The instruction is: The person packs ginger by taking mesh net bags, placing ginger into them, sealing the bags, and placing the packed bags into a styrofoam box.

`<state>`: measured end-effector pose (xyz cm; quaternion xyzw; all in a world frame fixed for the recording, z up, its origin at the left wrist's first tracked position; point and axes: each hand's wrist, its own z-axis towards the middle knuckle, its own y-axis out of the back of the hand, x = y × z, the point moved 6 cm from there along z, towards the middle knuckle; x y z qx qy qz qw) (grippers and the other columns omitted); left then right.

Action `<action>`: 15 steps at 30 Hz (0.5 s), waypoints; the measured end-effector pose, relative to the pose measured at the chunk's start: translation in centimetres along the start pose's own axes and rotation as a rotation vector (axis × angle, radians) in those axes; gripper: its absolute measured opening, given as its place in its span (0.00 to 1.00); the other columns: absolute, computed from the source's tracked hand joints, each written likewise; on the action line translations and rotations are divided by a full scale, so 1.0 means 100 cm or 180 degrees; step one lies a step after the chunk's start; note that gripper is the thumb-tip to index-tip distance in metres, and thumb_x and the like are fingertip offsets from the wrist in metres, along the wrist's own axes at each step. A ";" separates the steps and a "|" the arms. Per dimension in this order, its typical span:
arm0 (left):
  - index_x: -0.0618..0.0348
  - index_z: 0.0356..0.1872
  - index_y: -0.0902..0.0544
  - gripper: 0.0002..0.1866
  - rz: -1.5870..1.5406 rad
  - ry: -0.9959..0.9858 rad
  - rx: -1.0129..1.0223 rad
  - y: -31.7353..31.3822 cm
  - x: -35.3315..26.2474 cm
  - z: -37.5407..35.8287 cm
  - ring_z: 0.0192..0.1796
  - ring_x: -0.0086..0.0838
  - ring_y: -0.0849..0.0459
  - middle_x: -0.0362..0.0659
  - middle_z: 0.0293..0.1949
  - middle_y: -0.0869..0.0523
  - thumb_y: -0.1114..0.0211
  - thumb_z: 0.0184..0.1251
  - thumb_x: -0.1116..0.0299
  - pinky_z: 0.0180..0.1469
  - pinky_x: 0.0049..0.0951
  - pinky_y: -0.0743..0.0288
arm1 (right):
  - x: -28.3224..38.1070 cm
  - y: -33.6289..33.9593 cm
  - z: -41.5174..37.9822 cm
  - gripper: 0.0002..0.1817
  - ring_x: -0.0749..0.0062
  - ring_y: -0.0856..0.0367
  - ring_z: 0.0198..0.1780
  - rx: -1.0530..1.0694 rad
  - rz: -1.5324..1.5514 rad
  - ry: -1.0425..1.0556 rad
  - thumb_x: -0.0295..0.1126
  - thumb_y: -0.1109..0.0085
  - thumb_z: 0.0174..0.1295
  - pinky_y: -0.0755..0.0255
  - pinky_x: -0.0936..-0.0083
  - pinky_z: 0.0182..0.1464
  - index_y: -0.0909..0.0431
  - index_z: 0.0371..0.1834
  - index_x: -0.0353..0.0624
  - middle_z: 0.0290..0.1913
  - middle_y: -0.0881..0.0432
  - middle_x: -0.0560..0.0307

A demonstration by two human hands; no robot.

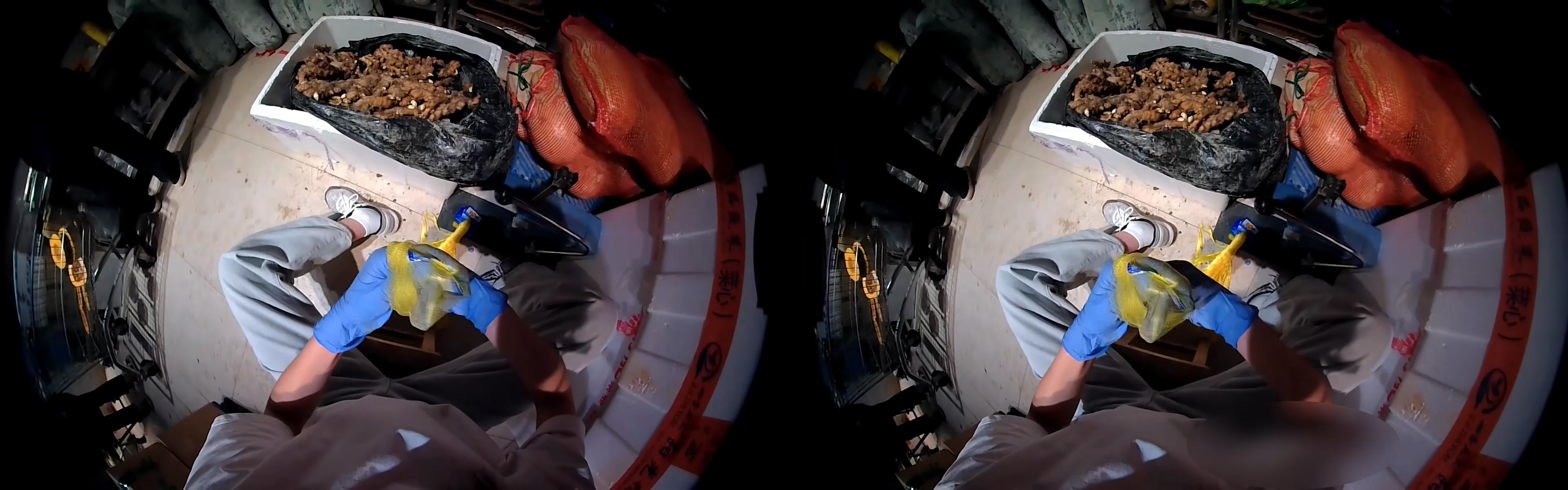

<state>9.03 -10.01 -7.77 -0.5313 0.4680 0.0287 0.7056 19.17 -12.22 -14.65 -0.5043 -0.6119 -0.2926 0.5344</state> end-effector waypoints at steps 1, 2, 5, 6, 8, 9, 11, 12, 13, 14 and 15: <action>0.60 0.50 0.31 0.16 -0.0513 0.0261 0.0111 -0.005 0.007 -0.001 0.46 0.25 0.25 0.43 0.45 0.25 0.45 0.60 0.71 0.47 0.25 0.30 | -0.005 -0.002 -0.001 0.18 0.72 0.36 0.52 0.0054 -0.0038 -0.0018 0.30 0.57 0.60 0.43 0.80 0.56 0.38 0.53 0.37 0.53 0.35 0.54; 0.60 0.51 0.32 0.17 -0.0897 0.0413 0.0220 -0.008 0.013 -0.003 0.47 0.26 0.26 0.43 0.46 0.26 0.47 0.61 0.70 0.48 0.26 0.30 | -0.011 -0.005 -0.004 0.18 0.72 0.37 0.53 0.0106 -0.0060 -0.0049 0.30 0.58 0.60 0.44 0.80 0.57 0.39 0.54 0.37 0.54 0.36 0.54; 0.61 0.55 0.37 0.20 -0.1643 0.0503 0.0606 -0.027 0.029 -0.007 0.50 0.30 0.28 0.45 0.50 0.30 0.50 0.63 0.68 0.50 0.29 0.32 | -0.028 -0.025 -0.011 0.20 0.71 0.41 0.57 0.0494 -0.0198 -0.0018 0.30 0.59 0.60 0.48 0.79 0.59 0.42 0.56 0.37 0.57 0.39 0.54; 0.62 0.54 0.36 0.19 -0.0785 0.0297 0.0802 -0.040 0.015 0.002 0.48 0.28 0.27 0.44 0.48 0.28 0.50 0.62 0.69 0.48 0.27 0.31 | -0.033 -0.035 -0.012 0.21 0.71 0.43 0.58 0.0661 -0.0279 0.0069 0.30 0.60 0.61 0.49 0.79 0.60 0.43 0.57 0.37 0.58 0.41 0.54; 0.63 0.51 0.34 0.17 0.0919 -0.0128 0.1155 -0.074 -0.016 0.021 0.42 0.24 0.26 0.42 0.42 0.26 0.48 0.61 0.70 0.43 0.23 0.30 | -0.046 -0.054 -0.019 0.22 0.71 0.45 0.60 0.0965 -0.0478 0.0297 0.31 0.61 0.61 0.52 0.78 0.61 0.45 0.58 0.37 0.60 0.43 0.54; 0.64 0.48 0.31 0.15 0.0743 0.0040 0.0685 -0.077 -0.018 0.032 0.37 0.21 0.26 0.40 0.38 0.25 0.48 0.62 0.69 0.39 0.20 0.31 | -0.050 -0.062 -0.019 0.22 0.70 0.47 0.61 0.1084 -0.0554 0.0412 0.31 0.61 0.61 0.53 0.78 0.62 0.46 0.59 0.37 0.61 0.44 0.54; 0.66 0.42 0.27 0.12 0.1335 -0.0204 0.0124 -0.075 -0.036 0.050 0.31 0.15 0.27 0.37 0.32 0.23 0.48 0.62 0.68 0.32 0.16 0.32 | -0.053 -0.075 -0.014 0.23 0.70 0.49 0.63 0.1259 -0.0666 0.0644 0.31 0.62 0.61 0.56 0.77 0.64 0.48 0.61 0.38 0.63 0.47 0.53; 0.66 0.40 0.26 0.12 0.2137 -0.0593 0.0029 -0.071 -0.050 0.055 0.29 0.13 0.28 0.37 0.31 0.23 0.48 0.62 0.68 0.31 0.15 0.33 | -0.052 -0.077 -0.013 0.24 0.69 0.51 0.64 0.1313 -0.0669 0.0679 0.31 0.63 0.62 0.57 0.77 0.64 0.49 0.61 0.38 0.64 0.48 0.53; 0.66 0.40 0.26 0.12 0.2158 -0.0613 0.0042 -0.071 -0.052 0.056 0.29 0.13 0.28 0.37 0.31 0.23 0.48 0.62 0.68 0.31 0.15 0.33 | -0.044 -0.078 -0.009 0.25 0.70 0.52 0.65 0.1329 -0.0512 0.0179 0.31 0.63 0.61 0.58 0.77 0.65 0.50 0.62 0.38 0.64 0.50 0.53; 0.66 0.40 0.26 0.12 0.2076 -0.0480 -0.0216 -0.064 -0.052 0.058 0.29 0.13 0.28 0.36 0.29 0.23 0.47 0.62 0.68 0.30 0.15 0.33 | -0.036 -0.079 -0.007 0.26 0.70 0.53 0.65 0.1331 -0.0345 -0.0326 0.31 0.63 0.61 0.59 0.77 0.65 0.52 0.63 0.38 0.65 0.51 0.53; 0.66 0.39 0.25 0.12 0.1980 -0.0347 -0.0484 -0.057 -0.052 0.058 0.28 0.13 0.28 0.36 0.28 0.23 0.47 0.62 0.67 0.30 0.16 0.33 | -0.049 -0.083 -0.008 0.26 0.70 0.53 0.65 0.1331 -0.0351 -0.0315 0.31 0.63 0.61 0.59 0.77 0.65 0.52 0.63 0.38 0.65 0.51 0.53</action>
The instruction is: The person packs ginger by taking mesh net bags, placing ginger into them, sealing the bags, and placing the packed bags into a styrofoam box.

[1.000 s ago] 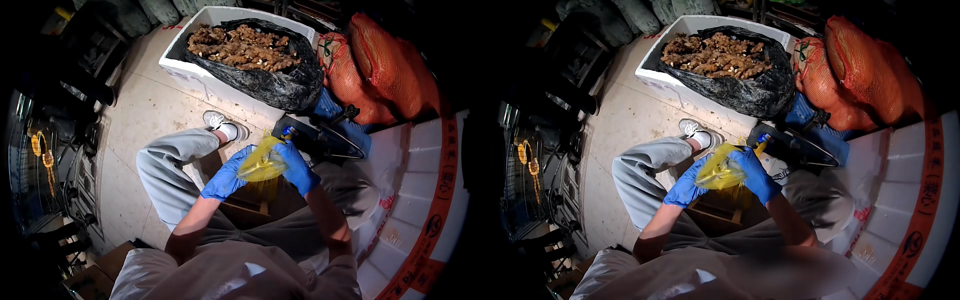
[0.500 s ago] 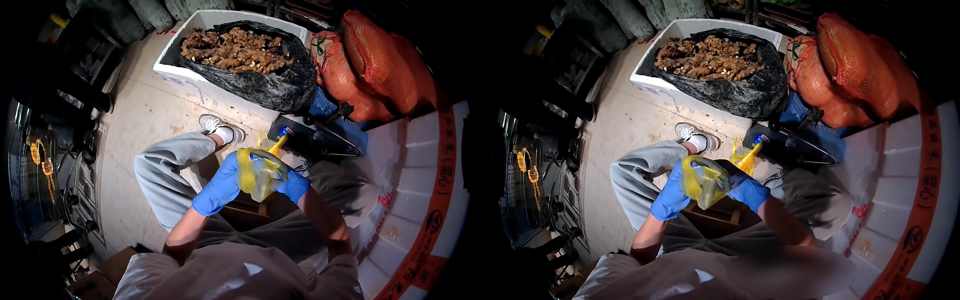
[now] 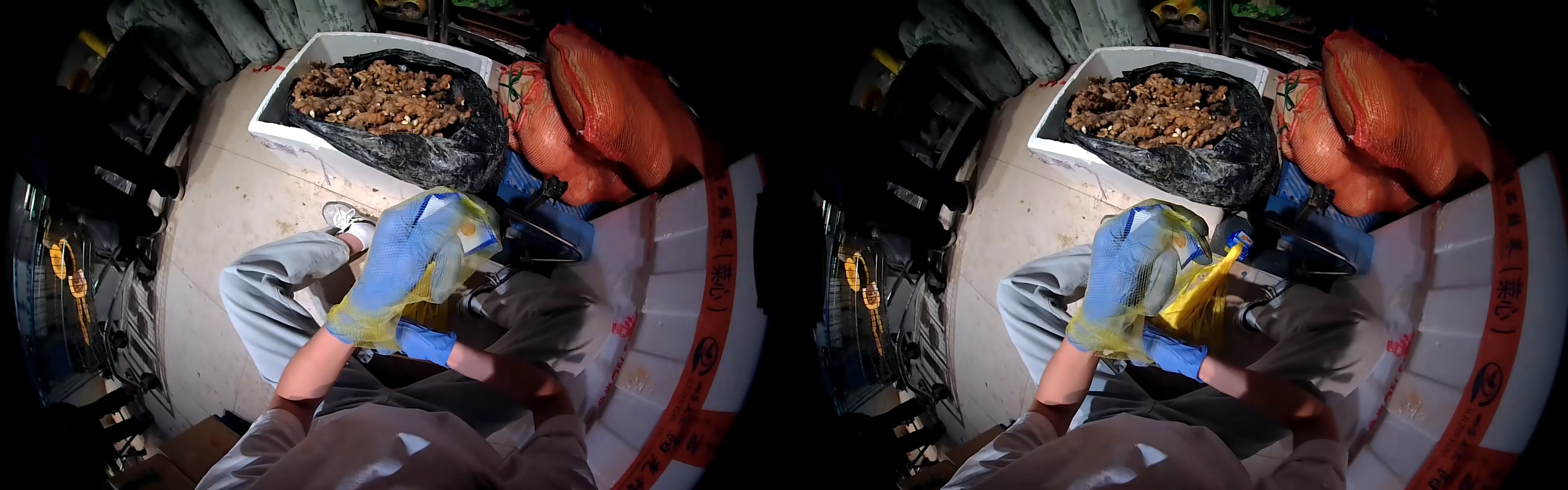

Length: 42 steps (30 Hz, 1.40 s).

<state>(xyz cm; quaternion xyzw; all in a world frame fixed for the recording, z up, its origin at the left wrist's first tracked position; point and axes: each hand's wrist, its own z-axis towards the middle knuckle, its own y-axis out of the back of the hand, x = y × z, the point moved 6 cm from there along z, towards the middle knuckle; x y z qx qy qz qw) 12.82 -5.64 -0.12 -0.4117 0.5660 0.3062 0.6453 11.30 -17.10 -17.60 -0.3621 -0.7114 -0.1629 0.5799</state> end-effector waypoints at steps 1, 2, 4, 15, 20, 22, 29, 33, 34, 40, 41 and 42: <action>0.66 0.39 0.25 0.12 0.0001 -0.0016 -0.0001 0.003 0.003 0.000 0.28 0.13 0.28 0.36 0.28 0.23 0.47 0.62 0.67 0.30 0.16 0.33 | -0.015 0.000 0.001 0.23 0.68 0.44 0.60 -0.0534 -0.0306 0.0532 0.33 0.60 0.60 0.51 0.75 0.60 0.44 0.58 0.39 0.59 0.42 0.51; 0.66 0.39 0.25 0.11 -0.0279 0.0314 -0.0077 0.008 0.016 -0.002 0.27 0.13 0.29 0.35 0.27 0.23 0.47 0.62 0.68 0.29 0.15 0.33 | -0.017 0.003 0.005 0.21 0.67 0.40 0.57 -0.0789 -0.0461 0.0808 0.34 0.58 0.59 0.46 0.75 0.58 0.39 0.56 0.39 0.56 0.37 0.49; 0.65 0.40 0.26 0.11 -0.0273 0.0437 -0.0263 0.020 0.038 -0.008 0.24 0.10 0.31 0.35 0.27 0.22 0.46 0.61 0.69 0.26 0.12 0.36 | -0.035 0.003 0.022 0.15 0.65 0.30 0.44 -0.0703 -0.1214 0.0054 0.35 0.53 0.56 0.37 0.73 0.47 0.29 0.44 0.40 0.43 0.27 0.50; 0.68 0.37 0.23 0.11 0.1513 -0.0427 -0.0442 0.113 0.081 -0.039 0.40 0.24 0.24 0.42 0.34 0.22 0.46 0.59 0.70 0.46 0.22 0.33 | 0.023 0.093 0.011 0.08 0.86 0.39 0.17 -0.1858 0.0857 0.0010 0.33 0.51 0.58 0.43 0.87 0.20 0.28 0.27 0.39 0.18 0.32 0.66; 0.69 0.38 0.25 0.14 0.0533 -0.0437 -0.0703 0.123 0.092 -0.031 0.45 0.26 0.27 0.43 0.42 0.26 0.44 0.58 0.66 0.49 0.23 0.35 | 0.070 0.155 0.005 0.11 0.86 0.39 0.13 -0.2157 0.0439 -0.0400 0.31 0.53 0.58 0.45 0.87 0.16 0.27 0.22 0.39 0.13 0.34 0.67; 0.68 0.38 0.24 0.11 0.0477 -0.0353 -0.0727 0.131 0.096 -0.024 0.44 0.26 0.26 0.43 0.40 0.24 0.46 0.57 0.71 0.49 0.23 0.35 | 0.082 0.190 0.013 0.12 0.86 0.42 0.10 -0.1953 0.0040 -0.0189 0.35 0.51 0.58 0.48 0.87 0.14 0.25 0.22 0.40 0.09 0.37 0.68; 0.68 0.39 0.24 0.10 -0.0461 0.0535 -0.0815 0.165 0.133 0.012 0.40 0.19 0.28 0.40 0.36 0.23 0.45 0.57 0.75 0.44 0.17 0.35 | 0.176 0.300 0.053 0.11 0.88 0.35 0.20 -0.2287 -0.1128 0.0044 0.36 0.49 0.56 0.42 0.88 0.22 0.24 0.25 0.41 0.18 0.29 0.68; 0.69 0.40 0.24 0.11 -0.0770 0.0282 -0.0516 0.213 0.105 0.061 0.40 0.20 0.25 0.40 0.36 0.23 0.45 0.57 0.73 0.44 0.18 0.33 | 0.217 0.339 0.115 0.14 0.84 0.37 0.15 -0.2108 -0.1536 -0.0070 0.37 0.50 0.57 0.43 0.87 0.19 0.25 0.22 0.38 0.21 0.24 0.62; 0.69 0.40 0.24 0.11 -0.0787 0.0309 -0.0444 0.224 0.110 0.067 0.40 0.20 0.25 0.40 0.36 0.23 0.45 0.57 0.73 0.44 0.18 0.33 | 0.217 0.360 0.125 0.14 0.84 0.36 0.15 -0.2094 -0.1545 0.0066 0.38 0.49 0.56 0.43 0.85 0.19 0.25 0.21 0.38 0.21 0.24 0.62; 0.68 0.38 0.23 0.10 -0.0679 0.0760 -0.0873 0.258 0.167 0.070 0.39 0.21 0.24 0.40 0.36 0.21 0.47 0.56 0.75 0.44 0.19 0.32 | 0.222 0.426 0.109 0.15 0.82 0.36 0.17 -0.2616 -0.2824 -0.0621 0.42 0.46 0.53 0.41 0.81 0.22 0.25 0.22 0.39 0.15 0.30 0.63; 0.68 0.38 0.23 0.10 -0.0710 0.0783 -0.0839 0.257 0.174 0.067 0.39 0.21 0.24 0.40 0.36 0.21 0.47 0.56 0.75 0.44 0.19 0.32 | 0.216 0.433 0.103 0.17 0.79 0.33 0.17 -0.2622 -0.2812 -0.0855 0.42 0.46 0.53 0.39 0.79 0.24 0.24 0.24 0.37 0.15 0.29 0.59; 0.67 0.37 0.23 0.09 -0.0478 0.0811 -0.0672 0.255 0.181 0.066 0.38 0.21 0.24 0.39 0.34 0.20 0.47 0.56 0.76 0.43 0.19 0.32 | 0.217 0.428 0.096 0.16 0.73 0.29 0.20 -0.2775 -0.2887 -0.1103 0.42 0.46 0.52 0.36 0.76 0.27 0.24 0.27 0.36 0.18 0.27 0.54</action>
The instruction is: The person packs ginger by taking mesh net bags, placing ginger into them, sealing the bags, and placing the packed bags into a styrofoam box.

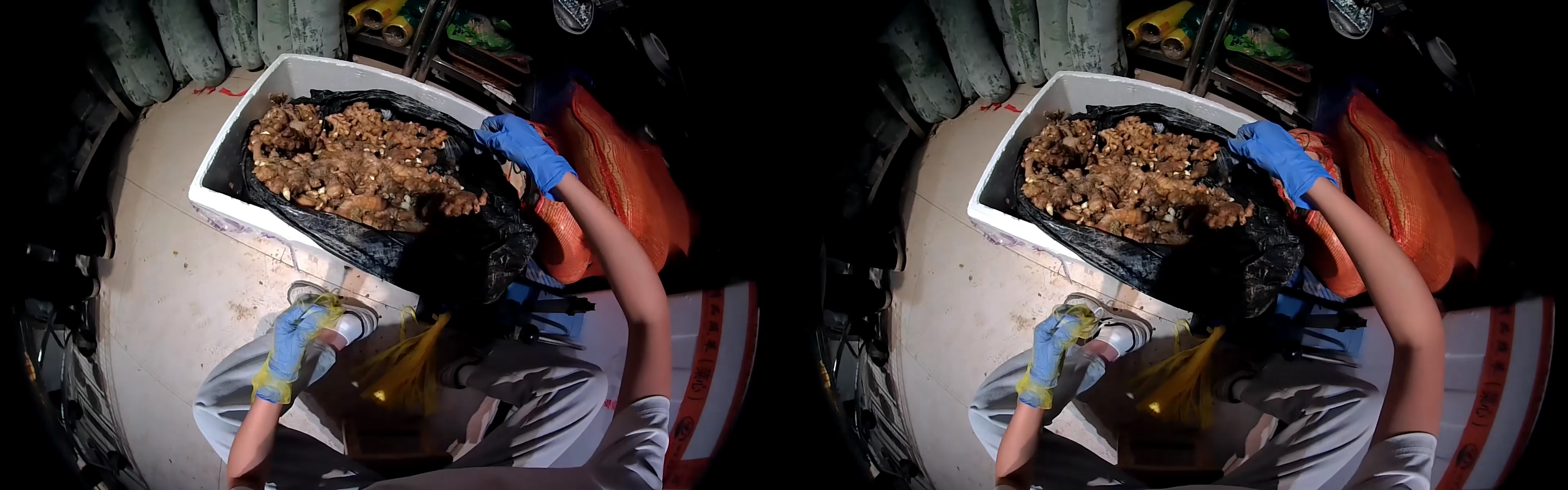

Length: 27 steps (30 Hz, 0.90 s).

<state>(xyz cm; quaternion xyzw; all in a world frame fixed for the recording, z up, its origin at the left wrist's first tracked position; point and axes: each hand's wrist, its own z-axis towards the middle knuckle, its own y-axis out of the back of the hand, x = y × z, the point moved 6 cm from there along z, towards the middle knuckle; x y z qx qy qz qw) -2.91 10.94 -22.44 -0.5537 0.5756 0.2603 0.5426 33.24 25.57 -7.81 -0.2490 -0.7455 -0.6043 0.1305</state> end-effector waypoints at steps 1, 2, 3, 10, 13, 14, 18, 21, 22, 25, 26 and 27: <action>0.67 0.36 0.22 0.09 0.0266 0.0007 0.0134 -0.001 0.006 0.000 0.37 0.21 0.24 0.39 0.33 0.20 0.47 0.56 0.76 0.43 0.19 0.32 | -0.011 0.000 0.004 0.16 0.73 0.29 0.20 -0.0016 0.0000 -0.0035 0.42 0.46 0.52 0.36 0.76 0.27 0.24 0.27 0.36 0.18 0.27 0.54; 0.66 0.35 0.22 0.08 0.0189 0.0065 0.0123 0.000 0.014 0.001 0.37 0.21 0.24 0.39 0.33 0.20 0.48 0.56 0.78 0.43 0.19 0.32 | -0.024 0.000 0.012 0.17 0.67 0.27 0.23 -0.0090 -0.0398 0.0029 0.42 0.47 0.52 0.34 0.73 0.30 0.24 0.29 0.36 0.20 0.25 0.50; 0.66 0.35 0.22 0.08 0.0199 0.0066 0.0149 -0.003 0.014 0.003 0.37 0.21 0.24 0.39 0.33 0.20 0.48 0.56 0.78 0.43 0.19 0.32 | -0.035 -0.001 0.021 0.17 0.61 0.25 0.26 -0.0162 -0.0798 0.0103 0.42 0.47 0.52 0.33 0.71 0.33 0.24 0.30 0.36 0.23 0.24 0.47; 0.64 0.34 0.22 0.09 0.0351 0.0070 0.0383 -0.034 0.003 0.025 0.39 0.26 0.23 0.43 0.36 0.20 0.48 0.53 0.78 0.44 0.22 0.31 | -0.074 -0.059 0.124 0.16 0.48 0.24 0.35 -0.0388 -0.1404 0.0518 0.41 0.48 0.48 0.32 0.63 0.40 0.22 0.27 0.36 0.29 0.23 0.39; 0.64 0.36 0.22 0.11 0.1501 -0.0392 0.0487 -0.033 0.016 0.036 0.42 0.32 0.23 0.46 0.40 0.21 0.47 0.51 0.77 0.46 0.25 0.32 | -0.115 -0.109 0.183 0.15 0.47 0.25 0.35 -0.0673 -0.1633 0.0266 0.40 0.49 0.45 0.31 0.62 0.36 0.22 0.26 0.37 0.31 0.24 0.39; 0.64 0.36 0.22 0.11 0.1126 -0.0356 0.0621 -0.034 0.024 0.040 0.43 0.32 0.23 0.46 0.40 0.21 0.47 0.51 0.77 0.46 0.25 0.32 | -0.121 -0.117 0.191 0.16 0.47 0.25 0.37 -0.0744 -0.1177 -0.0196 0.41 0.52 0.47 0.31 0.61 0.37 0.22 0.26 0.39 0.33 0.25 0.39; 0.65 0.37 0.21 0.09 0.0006 0.0308 0.0545 -0.035 0.037 0.046 0.42 0.28 0.23 0.45 0.39 0.20 0.47 0.56 0.75 0.47 0.24 0.32 | -0.119 -0.129 0.192 0.16 0.47 0.26 0.40 -0.0821 -0.0933 -0.0560 0.41 0.51 0.48 0.31 0.61 0.39 0.22 0.26 0.40 0.35 0.24 0.40; 0.67 0.38 0.22 0.10 -0.0174 0.0362 0.0524 -0.028 0.046 0.051 0.41 0.23 0.23 0.43 0.38 0.20 0.48 0.60 0.73 0.47 0.22 0.32 | -0.120 -0.142 0.202 0.15 0.46 0.26 0.40 -0.0409 -0.1379 -0.0424 0.40 0.49 0.47 0.31 0.61 0.38 0.22 0.25 0.38 0.34 0.24 0.38; 0.67 0.38 0.22 0.10 -0.0299 0.0437 0.0491 -0.030 0.044 0.052 0.41 0.23 0.23 0.43 0.38 0.20 0.48 0.60 0.74 0.47 0.22 0.32 | -0.126 -0.138 0.207 0.14 0.47 0.25 0.38 -0.0755 -0.1114 -0.0643 0.38 0.49 0.47 0.30 0.62 0.37 0.22 0.24 0.38 0.33 0.24 0.40; 0.67 0.41 0.23 0.11 -0.0579 0.0516 0.0407 -0.030 0.042 0.052 0.42 0.23 0.23 0.43 0.38 0.20 0.48 0.59 0.74 0.47 0.21 0.32 | -0.124 -0.131 0.202 0.11 0.49 0.23 0.35 -0.1382 -0.0981 -0.0721 0.33 0.50 0.46 0.28 0.64 0.35 0.21 0.22 0.37 0.31 0.23 0.39; 0.67 0.40 0.23 0.10 -0.0289 0.0365 0.0488 -0.031 0.036 0.052 0.42 0.23 0.23 0.43 0.38 0.20 0.48 0.59 0.74 0.47 0.21 0.32 | -0.130 -0.132 0.203 0.11 0.49 0.23 0.35 -0.1495 -0.0694 -0.0810 0.33 0.50 0.45 0.29 0.63 0.35 0.22 0.22 0.36 0.30 0.23 0.38; 0.67 0.40 0.23 0.10 0.0001 0.0202 0.0579 -0.033 0.030 0.052 0.41 0.23 0.23 0.43 0.38 0.20 0.48 0.59 0.74 0.47 0.22 0.32 | -0.131 -0.129 0.202 0.11 0.49 0.23 0.34 -0.1621 -0.0409 -0.0898 0.33 0.50 0.45 0.29 0.63 0.34 0.22 0.22 0.35 0.30 0.24 0.37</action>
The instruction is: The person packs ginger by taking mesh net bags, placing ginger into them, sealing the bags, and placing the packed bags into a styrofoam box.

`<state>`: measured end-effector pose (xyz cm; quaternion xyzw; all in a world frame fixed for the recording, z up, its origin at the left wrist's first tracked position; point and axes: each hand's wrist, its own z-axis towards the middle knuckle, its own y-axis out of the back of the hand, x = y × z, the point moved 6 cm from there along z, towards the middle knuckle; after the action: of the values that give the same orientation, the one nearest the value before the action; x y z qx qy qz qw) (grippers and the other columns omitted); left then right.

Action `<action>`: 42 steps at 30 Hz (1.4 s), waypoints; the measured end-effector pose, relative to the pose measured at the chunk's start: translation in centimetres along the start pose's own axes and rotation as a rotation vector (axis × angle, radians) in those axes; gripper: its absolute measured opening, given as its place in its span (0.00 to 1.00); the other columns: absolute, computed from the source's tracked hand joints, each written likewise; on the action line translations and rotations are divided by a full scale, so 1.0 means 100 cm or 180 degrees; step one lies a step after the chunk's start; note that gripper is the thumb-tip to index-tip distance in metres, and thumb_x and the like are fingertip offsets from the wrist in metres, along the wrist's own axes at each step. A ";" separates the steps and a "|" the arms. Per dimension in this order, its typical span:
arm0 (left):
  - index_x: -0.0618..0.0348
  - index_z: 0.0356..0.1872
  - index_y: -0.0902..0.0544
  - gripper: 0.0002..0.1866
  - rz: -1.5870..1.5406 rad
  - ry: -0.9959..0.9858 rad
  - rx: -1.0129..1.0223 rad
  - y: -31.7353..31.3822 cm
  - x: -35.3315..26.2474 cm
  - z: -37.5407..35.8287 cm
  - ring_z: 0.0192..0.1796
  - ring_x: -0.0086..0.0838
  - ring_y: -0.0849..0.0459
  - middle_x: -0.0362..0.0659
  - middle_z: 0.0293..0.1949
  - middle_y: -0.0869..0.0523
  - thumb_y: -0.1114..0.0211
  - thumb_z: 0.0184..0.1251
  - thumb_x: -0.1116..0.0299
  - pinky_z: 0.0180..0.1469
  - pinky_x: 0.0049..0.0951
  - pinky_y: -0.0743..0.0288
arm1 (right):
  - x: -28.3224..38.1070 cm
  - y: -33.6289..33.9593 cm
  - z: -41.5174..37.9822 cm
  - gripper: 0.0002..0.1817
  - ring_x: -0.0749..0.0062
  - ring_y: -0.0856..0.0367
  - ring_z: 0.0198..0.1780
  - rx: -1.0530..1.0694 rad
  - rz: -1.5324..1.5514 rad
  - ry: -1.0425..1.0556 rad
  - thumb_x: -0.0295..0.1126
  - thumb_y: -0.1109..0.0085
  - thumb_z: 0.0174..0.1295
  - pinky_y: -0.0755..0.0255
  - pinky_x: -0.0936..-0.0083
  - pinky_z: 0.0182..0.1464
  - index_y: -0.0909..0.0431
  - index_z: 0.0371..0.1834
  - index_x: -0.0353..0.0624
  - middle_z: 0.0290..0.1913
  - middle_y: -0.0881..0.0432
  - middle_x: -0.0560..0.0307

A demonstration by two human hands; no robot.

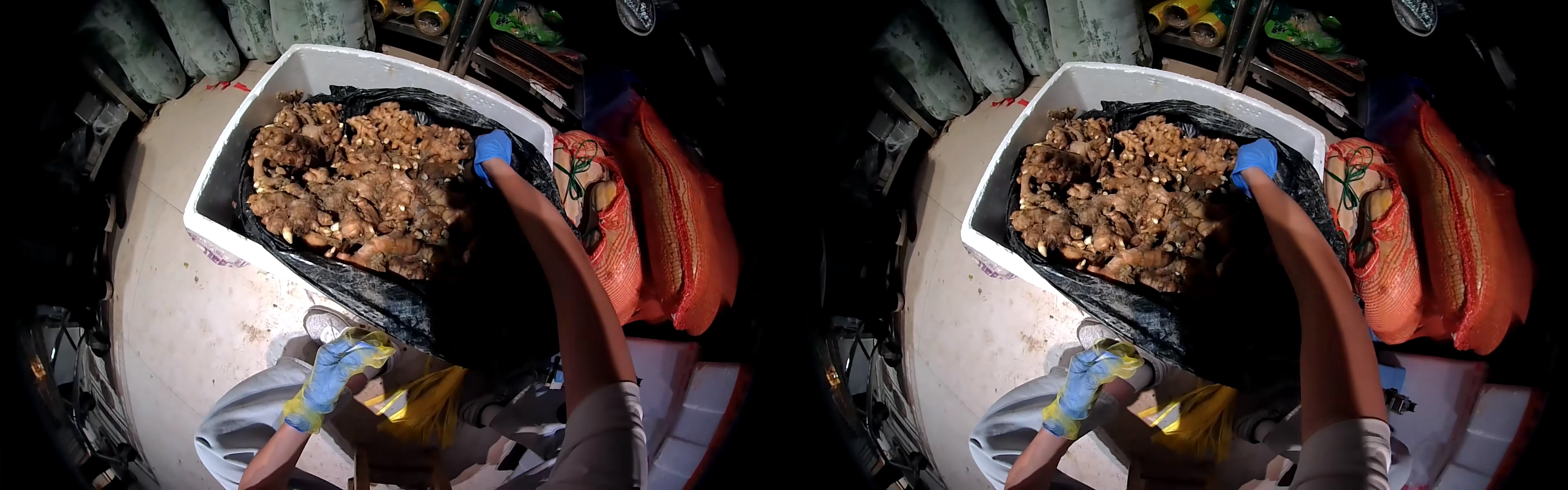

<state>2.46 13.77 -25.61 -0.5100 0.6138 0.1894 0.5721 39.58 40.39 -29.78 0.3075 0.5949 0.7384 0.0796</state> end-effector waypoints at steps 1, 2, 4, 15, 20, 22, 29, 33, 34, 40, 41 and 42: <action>0.67 0.40 0.23 0.10 -0.0101 0.0053 0.0055 0.000 0.001 -0.001 0.41 0.23 0.23 0.43 0.38 0.20 0.48 0.59 0.74 0.46 0.21 0.32 | 0.003 0.011 -0.008 0.11 0.47 0.24 0.35 -0.0078 0.0228 -0.0079 0.32 0.50 0.44 0.30 0.62 0.35 0.23 0.21 0.33 0.29 0.24 0.35; 0.67 0.40 0.23 0.10 -0.0106 0.0049 0.0053 -0.003 -0.003 -0.002 0.41 0.23 0.23 0.43 0.38 0.20 0.48 0.59 0.74 0.46 0.21 0.32 | 0.008 0.023 -0.017 0.11 0.47 0.24 0.35 -0.0079 0.0225 -0.0072 0.32 0.50 0.44 0.30 0.62 0.35 0.23 0.21 0.33 0.29 0.24 0.35; 0.67 0.39 0.22 0.10 -0.0375 0.0198 -0.0017 -0.011 -0.012 -0.007 0.41 0.22 0.24 0.42 0.37 0.20 0.48 0.59 0.74 0.45 0.20 0.31 | 0.020 0.057 -0.041 0.12 0.45 0.25 0.34 -0.0232 0.0321 -0.0075 0.32 0.50 0.45 0.31 0.60 0.36 0.24 0.21 0.33 0.29 0.25 0.34; 0.64 0.55 0.40 0.21 -0.1043 -0.0700 0.0438 -0.041 -0.078 -0.037 0.50 0.23 0.30 0.42 0.48 0.29 0.50 0.62 0.69 0.52 0.22 0.36 | 0.101 0.270 -0.202 0.13 0.80 0.29 0.27 0.0945 0.2498 0.1069 0.31 0.40 0.50 0.33 0.84 0.31 0.29 0.35 0.36 0.27 0.26 0.62; 0.60 0.57 0.41 0.29 -0.1053 -0.0596 0.0331 -0.051 -0.098 -0.058 0.52 0.33 0.29 0.45 0.52 0.31 0.43 0.55 0.62 0.52 0.33 0.31 | 0.131 0.309 -0.280 0.12 0.87 0.30 0.33 0.1847 0.2689 0.1216 0.25 0.40 0.49 0.34 0.89 0.36 0.28 0.38 0.38 0.31 0.27 0.67; 0.60 0.58 0.43 0.32 -0.1408 -0.0447 0.0323 -0.057 -0.110 -0.071 0.53 0.36 0.30 0.45 0.53 0.32 0.42 0.51 0.67 0.54 0.37 0.32 | 0.136 0.311 -0.296 0.12 0.87 0.31 0.35 0.1863 0.2511 0.1265 0.23 0.41 0.49 0.34 0.88 0.39 0.28 0.38 0.39 0.32 0.27 0.67; 0.61 0.53 0.37 0.20 -0.1688 -0.0290 0.0406 -0.054 -0.108 -0.077 0.44 0.33 0.23 0.46 0.42 0.24 0.50 0.57 0.77 0.47 0.32 0.28 | 0.133 0.267 -0.317 0.18 0.82 0.28 0.37 0.1925 0.2100 0.1950 0.25 0.38 0.47 0.33 0.84 0.41 0.29 0.42 0.38 0.35 0.25 0.63; 0.60 0.46 0.31 0.14 -0.1840 -0.0014 0.0391 -0.049 -0.070 -0.068 0.38 0.30 0.21 0.47 0.38 0.22 0.48 0.57 0.76 0.36 0.26 0.25 | 0.122 0.252 -0.329 0.17 0.78 0.26 0.42 0.1976 0.1793 0.1891 0.27 0.39 0.48 0.31 0.81 0.47 0.29 0.42 0.37 0.39 0.24 0.57; 0.60 0.46 0.31 0.14 -0.1826 0.0020 0.0426 -0.048 -0.065 -0.067 0.38 0.30 0.21 0.47 0.38 0.22 0.48 0.57 0.76 0.36 0.26 0.25 | 0.119 0.252 -0.319 0.15 0.78 0.26 0.42 0.1842 0.1573 0.2453 0.27 0.40 0.50 0.32 0.82 0.47 0.28 0.41 0.37 0.39 0.23 0.57; 0.58 0.46 0.31 0.16 -0.1751 0.0228 -0.0132 -0.013 -0.048 -0.056 0.33 0.27 0.21 0.46 0.35 0.22 0.47 0.53 0.77 0.30 0.23 0.26 | 0.060 0.174 -0.132 0.14 0.64 0.23 0.32 0.2162 0.2153 0.0765 0.38 0.43 0.49 0.32 0.72 0.34 0.25 0.32 0.37 0.28 0.21 0.53; 0.58 0.45 0.32 0.16 -0.1880 0.0059 -0.0298 -0.014 -0.052 -0.051 0.36 0.27 0.22 0.46 0.38 0.23 0.46 0.52 0.77 0.32 0.22 0.26 | 0.056 0.158 -0.105 0.13 0.60 0.23 0.33 0.1785 0.0976 0.1143 0.36 0.44 0.48 0.31 0.70 0.34 0.24 0.31 0.37 0.29 0.21 0.50; 0.58 0.45 0.32 0.16 -0.1872 0.0078 -0.0289 -0.013 -0.049 -0.046 0.36 0.27 0.22 0.46 0.38 0.23 0.46 0.52 0.77 0.32 0.22 0.26 | 0.053 0.143 -0.085 0.12 0.56 0.23 0.33 0.1375 -0.0195 0.1485 0.35 0.46 0.47 0.31 0.67 0.35 0.24 0.30 0.37 0.30 0.21 0.48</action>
<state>0.36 11.52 -19.55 -0.6933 0.4374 0.0367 0.5716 34.19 31.94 -15.52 0.1216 0.7492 0.6428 -0.1039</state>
